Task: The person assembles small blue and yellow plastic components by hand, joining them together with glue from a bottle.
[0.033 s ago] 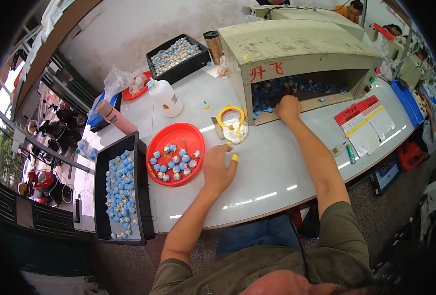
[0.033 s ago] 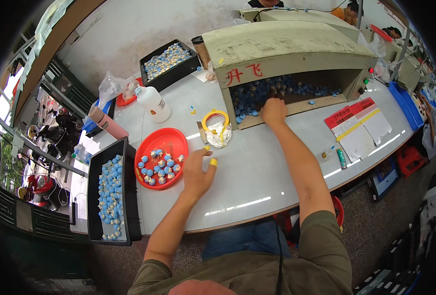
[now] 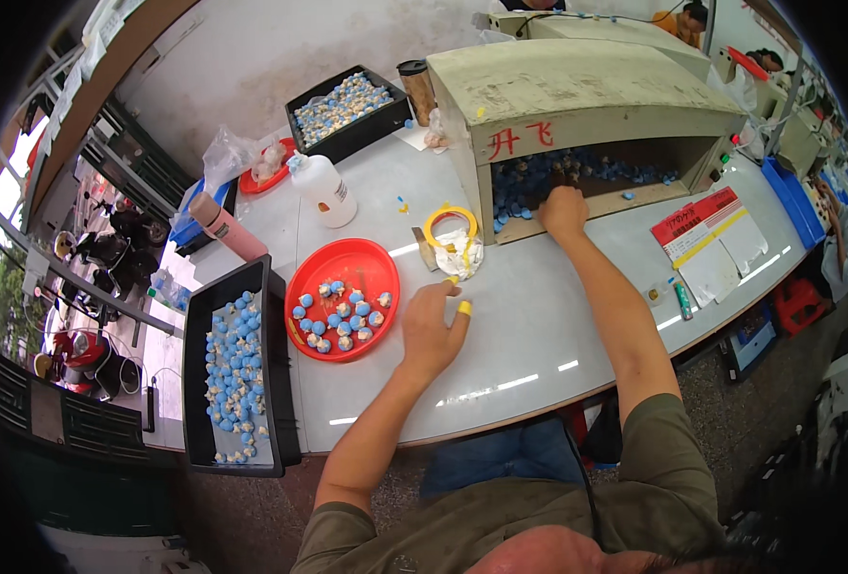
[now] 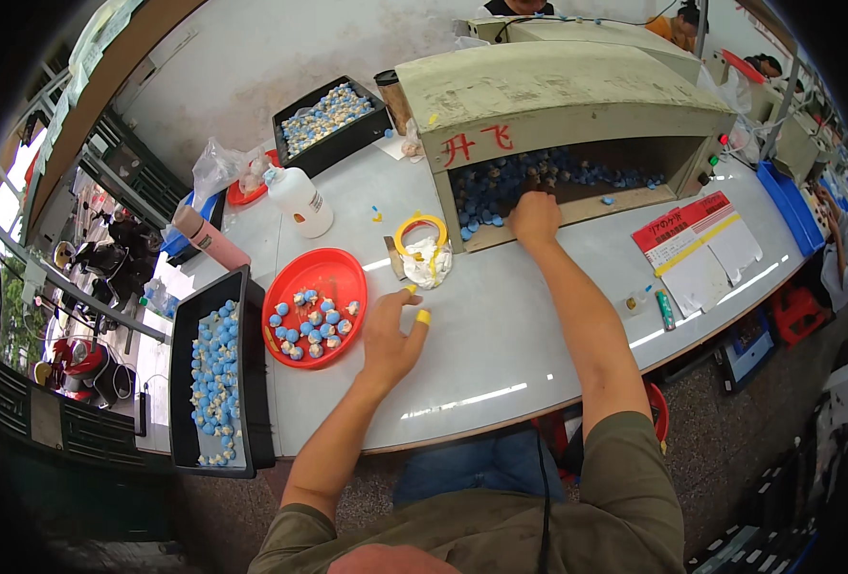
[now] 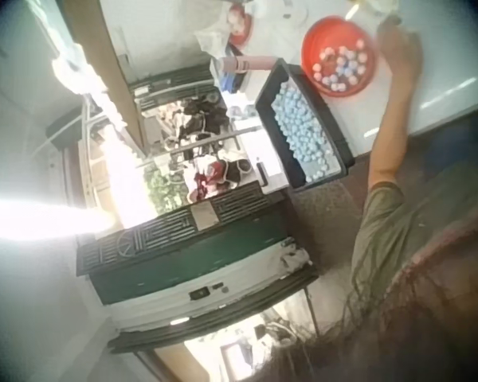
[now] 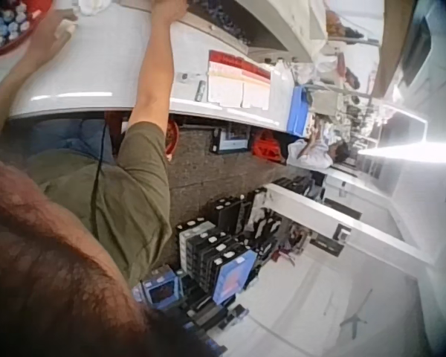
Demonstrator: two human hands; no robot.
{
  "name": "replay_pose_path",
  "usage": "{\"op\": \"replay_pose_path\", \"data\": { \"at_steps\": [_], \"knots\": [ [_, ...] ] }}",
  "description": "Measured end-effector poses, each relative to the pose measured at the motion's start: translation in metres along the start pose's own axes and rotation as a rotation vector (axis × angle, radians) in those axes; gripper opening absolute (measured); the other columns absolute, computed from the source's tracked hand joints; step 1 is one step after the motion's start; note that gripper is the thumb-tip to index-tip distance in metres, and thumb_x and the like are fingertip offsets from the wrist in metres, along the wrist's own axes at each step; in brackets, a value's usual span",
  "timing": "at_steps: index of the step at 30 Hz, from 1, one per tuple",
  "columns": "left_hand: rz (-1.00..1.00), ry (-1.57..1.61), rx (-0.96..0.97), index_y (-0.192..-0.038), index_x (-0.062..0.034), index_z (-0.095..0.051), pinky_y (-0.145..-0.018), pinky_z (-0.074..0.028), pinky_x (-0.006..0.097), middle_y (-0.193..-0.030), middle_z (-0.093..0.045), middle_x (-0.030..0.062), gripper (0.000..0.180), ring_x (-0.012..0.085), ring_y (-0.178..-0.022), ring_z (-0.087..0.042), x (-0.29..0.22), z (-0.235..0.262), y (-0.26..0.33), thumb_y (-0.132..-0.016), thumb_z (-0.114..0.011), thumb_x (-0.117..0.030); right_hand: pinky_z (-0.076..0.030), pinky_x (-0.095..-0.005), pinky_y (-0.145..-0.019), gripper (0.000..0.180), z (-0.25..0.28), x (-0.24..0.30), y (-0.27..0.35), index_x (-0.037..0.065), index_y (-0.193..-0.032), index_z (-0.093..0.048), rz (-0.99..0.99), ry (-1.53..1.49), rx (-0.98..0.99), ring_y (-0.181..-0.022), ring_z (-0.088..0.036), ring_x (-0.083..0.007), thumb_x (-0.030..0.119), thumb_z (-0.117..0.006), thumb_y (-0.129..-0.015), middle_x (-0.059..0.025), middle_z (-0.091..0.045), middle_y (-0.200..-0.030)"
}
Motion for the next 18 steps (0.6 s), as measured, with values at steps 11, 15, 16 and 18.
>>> {"op": "replay_pose_path", "data": {
  "at_steps": [11, 15, 16, 18],
  "knots": [
    [0.893, 0.996, 0.234, -0.112, 0.0063, -0.051, -0.067, -0.053, 0.025, -0.093, -0.064, 0.0114, 0.032, 0.0141, -0.081, -0.065, 0.023, -0.035, 0.019, -0.09, -0.066, -0.012, -0.051, -0.0433, -0.072, 0.047, 0.004, 0.065, 0.18, 0.005, -0.119, -0.051, 0.771, -0.55, -0.021, -0.089, -0.06, -0.0356, 0.0, -0.064, -0.074, -0.0156, -0.054, -0.105],
    [0.886, 0.986, 0.359, -0.101, 0.0033, -0.052, -0.061, -0.053, 0.022, -0.091, -0.064, 0.0109, 0.027, 0.0128, -0.072, -0.064, 0.022, -0.033, 0.02, -0.09, -0.067, -0.016, -0.051, -0.0437, -0.076, 0.049, 0.012, 0.063, 0.191, 0.004, -0.121, -0.051, 0.785, -0.596, 0.089, -0.093, -0.059, -0.0382, -0.001, -0.065, -0.074, -0.0172, -0.052, -0.109],
    [0.883, 0.984, 0.368, -0.101, 0.0033, -0.052, -0.061, -0.053, 0.022, -0.091, -0.064, 0.0109, 0.027, 0.0128, -0.072, -0.064, 0.021, -0.032, 0.02, -0.09, -0.067, -0.016, -0.051, -0.0437, -0.076, 0.049, 0.013, 0.059, 0.192, 0.004, -0.121, -0.051, 0.779, -0.597, 0.084, -0.093, -0.059, -0.0382, -0.001, -0.065, -0.074, -0.0172, -0.052, -0.109],
    [0.91, 1.047, 0.414, -0.104, 0.0031, -0.052, -0.063, -0.053, 0.023, -0.091, -0.064, 0.0109, 0.029, 0.0137, -0.074, -0.065, 0.019, -0.031, 0.019, -0.089, -0.068, -0.016, -0.051, -0.0415, -0.079, 0.05, 0.011, 0.055, 0.192, 0.006, -0.122, -0.051, 0.835, -0.651, 0.121, -0.099, -0.057, -0.0385, 0.0, -0.066, -0.074, -0.0189, -0.051, -0.112]
  ]
}}
Point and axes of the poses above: each hand's wrist, its own y-axis away from the middle knuckle, its own z-axis out of the back of the hand, x = y × z, the point moved 2 cm from there along -y, towards the middle knuckle
